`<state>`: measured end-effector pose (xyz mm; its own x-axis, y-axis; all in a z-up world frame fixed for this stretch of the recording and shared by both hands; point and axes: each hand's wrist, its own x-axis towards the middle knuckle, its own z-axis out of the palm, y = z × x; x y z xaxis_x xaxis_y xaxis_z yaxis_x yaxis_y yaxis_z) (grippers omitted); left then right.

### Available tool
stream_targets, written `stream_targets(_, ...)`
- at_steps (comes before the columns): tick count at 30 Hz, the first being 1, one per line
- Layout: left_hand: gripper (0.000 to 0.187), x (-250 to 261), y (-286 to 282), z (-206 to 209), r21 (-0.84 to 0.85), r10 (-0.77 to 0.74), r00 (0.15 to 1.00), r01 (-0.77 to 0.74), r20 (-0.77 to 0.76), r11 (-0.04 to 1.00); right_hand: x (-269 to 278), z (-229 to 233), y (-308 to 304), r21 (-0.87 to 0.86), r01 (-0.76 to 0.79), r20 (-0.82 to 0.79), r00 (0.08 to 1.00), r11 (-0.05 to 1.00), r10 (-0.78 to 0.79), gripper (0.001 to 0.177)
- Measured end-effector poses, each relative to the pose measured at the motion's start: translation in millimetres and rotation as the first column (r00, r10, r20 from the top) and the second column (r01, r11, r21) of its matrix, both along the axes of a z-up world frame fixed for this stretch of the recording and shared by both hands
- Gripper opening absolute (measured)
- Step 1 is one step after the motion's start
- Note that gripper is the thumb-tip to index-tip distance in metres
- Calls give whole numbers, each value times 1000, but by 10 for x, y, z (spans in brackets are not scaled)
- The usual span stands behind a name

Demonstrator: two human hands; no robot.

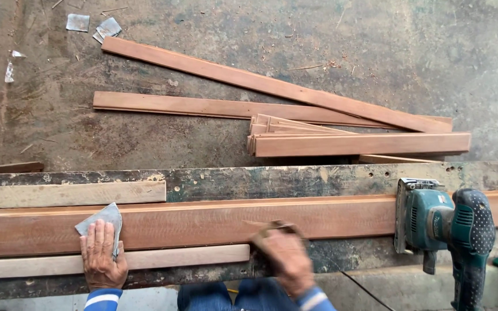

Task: Sanding wooden planks using both a power sander and manual sandpaper.

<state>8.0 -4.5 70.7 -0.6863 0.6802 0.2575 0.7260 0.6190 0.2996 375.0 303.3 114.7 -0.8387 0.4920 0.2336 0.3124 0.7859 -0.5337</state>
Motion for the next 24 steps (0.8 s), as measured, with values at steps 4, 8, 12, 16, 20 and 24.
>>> stream_targets(4,52,45,-32,-6,-5,33,999,-33,-5,999,536,153,857,18,311,7,950,950,-311,47)
stream_targets(8,52,-3,19,-6,2,30,999,-30,-13,1000,183,97,723,40,502,4,865,864,-502,40)
stream_targets(12,56,7,35,36,-11,36,999,-36,-4,999,-888,-158,-401,22,-57,20,998,998,57,87)
stream_targets(16,76,43,56,194,-56,51,997,-48,50,997,-1377,-56,-536,-117,-388,-57,922,914,384,79)
stream_targets(20,77,25,-101,225,-51,45,993,-40,105,998,-822,44,18,-80,-288,-75,956,954,282,78)
stream_targets(24,55,136,-532,343,40,221,970,-226,97,973,-1,-73,536,81,-11,-120,993,997,21,62)
